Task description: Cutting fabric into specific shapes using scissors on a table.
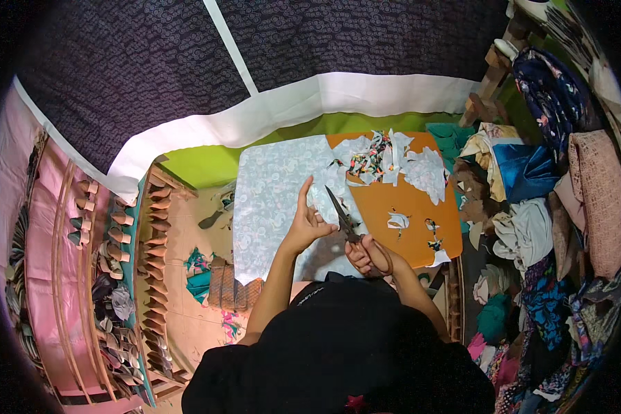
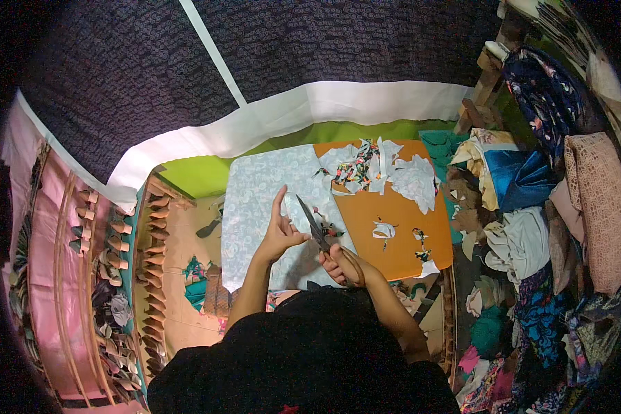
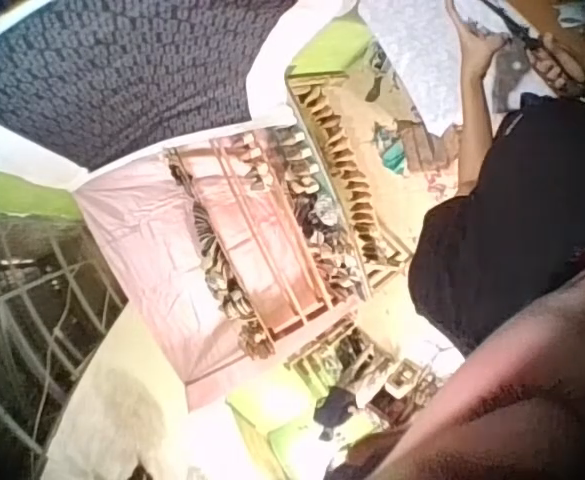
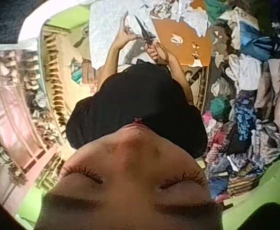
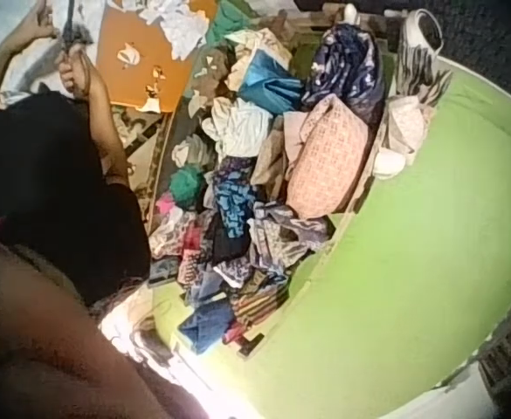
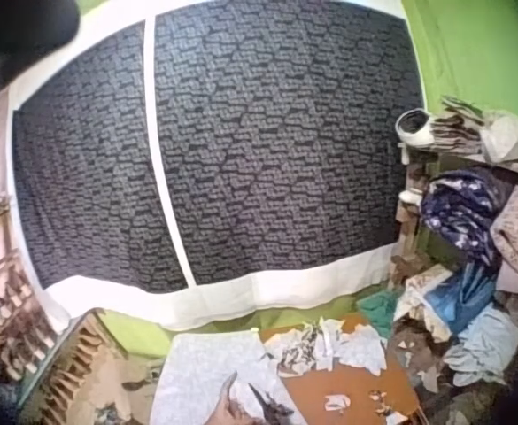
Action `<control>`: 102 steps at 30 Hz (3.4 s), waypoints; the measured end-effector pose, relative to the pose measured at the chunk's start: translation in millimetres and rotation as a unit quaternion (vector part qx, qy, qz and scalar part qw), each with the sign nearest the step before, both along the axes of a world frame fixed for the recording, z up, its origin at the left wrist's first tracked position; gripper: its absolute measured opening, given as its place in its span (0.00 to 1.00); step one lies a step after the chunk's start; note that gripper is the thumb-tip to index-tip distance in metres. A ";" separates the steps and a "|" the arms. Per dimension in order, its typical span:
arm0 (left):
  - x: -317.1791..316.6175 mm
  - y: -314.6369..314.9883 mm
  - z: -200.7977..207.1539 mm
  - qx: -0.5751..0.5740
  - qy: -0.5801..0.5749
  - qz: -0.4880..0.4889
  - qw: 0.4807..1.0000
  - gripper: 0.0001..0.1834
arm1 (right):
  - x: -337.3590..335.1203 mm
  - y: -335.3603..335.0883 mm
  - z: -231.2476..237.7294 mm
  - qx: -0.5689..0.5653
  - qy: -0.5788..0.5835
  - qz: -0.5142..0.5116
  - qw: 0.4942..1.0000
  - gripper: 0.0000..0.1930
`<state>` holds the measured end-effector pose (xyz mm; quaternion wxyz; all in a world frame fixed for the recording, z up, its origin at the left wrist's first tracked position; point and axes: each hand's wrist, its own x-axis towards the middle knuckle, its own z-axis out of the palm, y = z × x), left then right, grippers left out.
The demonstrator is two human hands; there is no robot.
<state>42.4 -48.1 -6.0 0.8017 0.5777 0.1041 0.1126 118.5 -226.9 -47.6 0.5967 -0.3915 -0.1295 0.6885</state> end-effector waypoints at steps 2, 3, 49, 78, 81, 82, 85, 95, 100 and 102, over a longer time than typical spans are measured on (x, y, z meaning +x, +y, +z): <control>-1.7 4.4 -13.0 0.024 -0.008 -0.003 1.000 0.53 | -0.3 1.9 -5.1 0.015 -0.028 0.005 0.999 0.35; -2.3 6.2 -17.7 0.046 -0.017 -0.007 0.999 0.54 | -1.3 2.4 -5.4 0.015 -0.028 0.006 0.999 0.35; 5.3 -5.7 -50.5 -0.343 -0.112 -0.090 0.928 0.29 | -16.2 3.2 28.7 0.028 -0.233 -0.033 0.972 0.33; 3.1 -0.5 -48.9 -0.259 -0.051 -0.074 0.962 0.33 | -9.4 -0.7 19.5 -0.019 -0.150 -0.021 0.988 0.12; 1.6 -6.5 -32.7 -0.275 -0.043 -0.067 0.958 0.35 | -7.0 -3.0 20.4 -0.025 -0.086 -0.009 0.996 0.15; -0.3 -7.2 -30.6 -0.279 -0.037 -0.064 0.957 0.35 | -8.3 -3.6 18.6 -0.010 -0.128 -0.003 0.992 0.18; -1.9 -1.4 -44.5 -0.267 -0.043 -0.075 0.960 0.36 | -10.1 -4.2 20.5 0.011 -0.161 0.003 0.987 0.23; -0.9 -4.0 -61.2 -0.264 -0.060 -0.083 0.959 0.24 | -7.3 -3.4 17.5 0.009 -0.103 0.014 0.995 0.20; -0.3 -6.9 -72.4 -0.285 -0.093 -0.095 0.949 0.18 | -6.1 -6.8 12.8 0.033 -0.130 0.024 0.991 0.15; -0.9 -6.4 -72.5 -0.279 -0.077 -0.100 0.952 0.17 | -6.2 -8.4 13.3 0.029 -0.147 0.025 0.988 0.12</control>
